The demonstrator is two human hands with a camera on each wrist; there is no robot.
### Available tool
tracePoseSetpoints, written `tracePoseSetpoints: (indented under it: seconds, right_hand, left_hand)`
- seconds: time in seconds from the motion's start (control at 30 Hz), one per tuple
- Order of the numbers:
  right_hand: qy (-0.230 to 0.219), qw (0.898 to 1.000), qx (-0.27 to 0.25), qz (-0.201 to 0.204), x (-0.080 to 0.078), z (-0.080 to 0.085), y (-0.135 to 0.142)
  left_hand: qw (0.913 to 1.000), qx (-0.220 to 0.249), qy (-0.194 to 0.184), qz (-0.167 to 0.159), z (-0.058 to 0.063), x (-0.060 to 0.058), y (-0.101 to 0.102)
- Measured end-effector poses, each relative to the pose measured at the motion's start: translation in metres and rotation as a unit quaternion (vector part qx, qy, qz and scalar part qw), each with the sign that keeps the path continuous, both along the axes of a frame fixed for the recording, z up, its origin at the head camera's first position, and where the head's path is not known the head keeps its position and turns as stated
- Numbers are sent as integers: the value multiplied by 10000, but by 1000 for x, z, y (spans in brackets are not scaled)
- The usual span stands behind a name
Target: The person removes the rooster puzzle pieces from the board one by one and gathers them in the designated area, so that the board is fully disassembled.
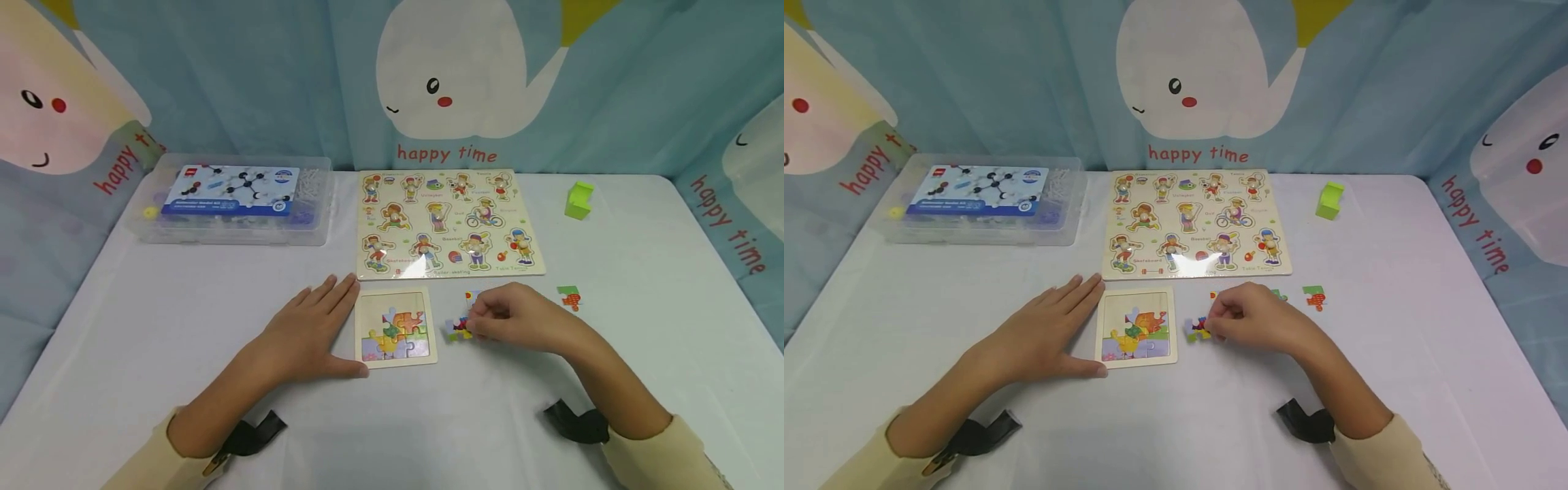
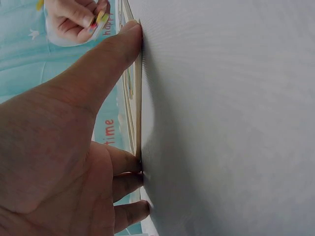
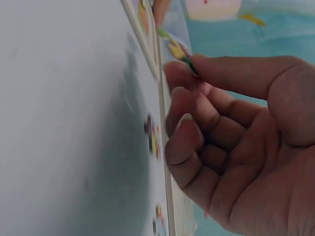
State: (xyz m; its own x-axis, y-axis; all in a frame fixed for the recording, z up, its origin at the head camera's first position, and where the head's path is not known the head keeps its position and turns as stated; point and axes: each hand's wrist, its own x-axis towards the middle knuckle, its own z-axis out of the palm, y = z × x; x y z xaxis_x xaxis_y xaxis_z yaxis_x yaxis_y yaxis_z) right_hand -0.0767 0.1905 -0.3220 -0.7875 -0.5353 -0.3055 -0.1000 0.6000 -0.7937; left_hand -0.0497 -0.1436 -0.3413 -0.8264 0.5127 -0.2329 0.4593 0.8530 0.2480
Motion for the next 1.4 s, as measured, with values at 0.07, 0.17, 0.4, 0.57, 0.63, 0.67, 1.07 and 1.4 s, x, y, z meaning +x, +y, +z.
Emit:
tracePoseSetpoints:
  seconds: [0.07, 0.17, 0.4, 0.57, 0.63, 0.67, 1.07, 1.4]
  right_hand:
    - [-151, 9998, 139, 26, 0, -2, 10]
    - [-330, 9989, 334, 91, -1, -5, 22]
    - [-374, 9977, 529, 220, -6, -10, 29]
    - [-302, 9973, 668, 101, -6, -9, 26]
    - [-297, 9968, 738, 46, -6, -9, 25]
    - [-284, 9969, 738, 41, -6, -9, 25]
    - [8, 9969, 750, 248, -3, -11, 27]
    - [736, 9918, 758, 716, 2, -13, 25]
  left_hand:
    - [10000, 6, 12, 2, 0, 0, 0]
    - [10000, -2, 25, 11, -1, -1, 0]
    - [10000, 29, 27, 12, -1, -1, -1]
    - [10000, 19, 28, 9, -1, -2, -1]
    - [10000, 8, 20, 16, -1, -2, -1]
    - [10000, 9, 22, 14, -1, -1, -1]
    - [10000, 10, -14, 25, 0, -1, 1]
    - [10000, -7, 39, 28, -2, -1, 1]
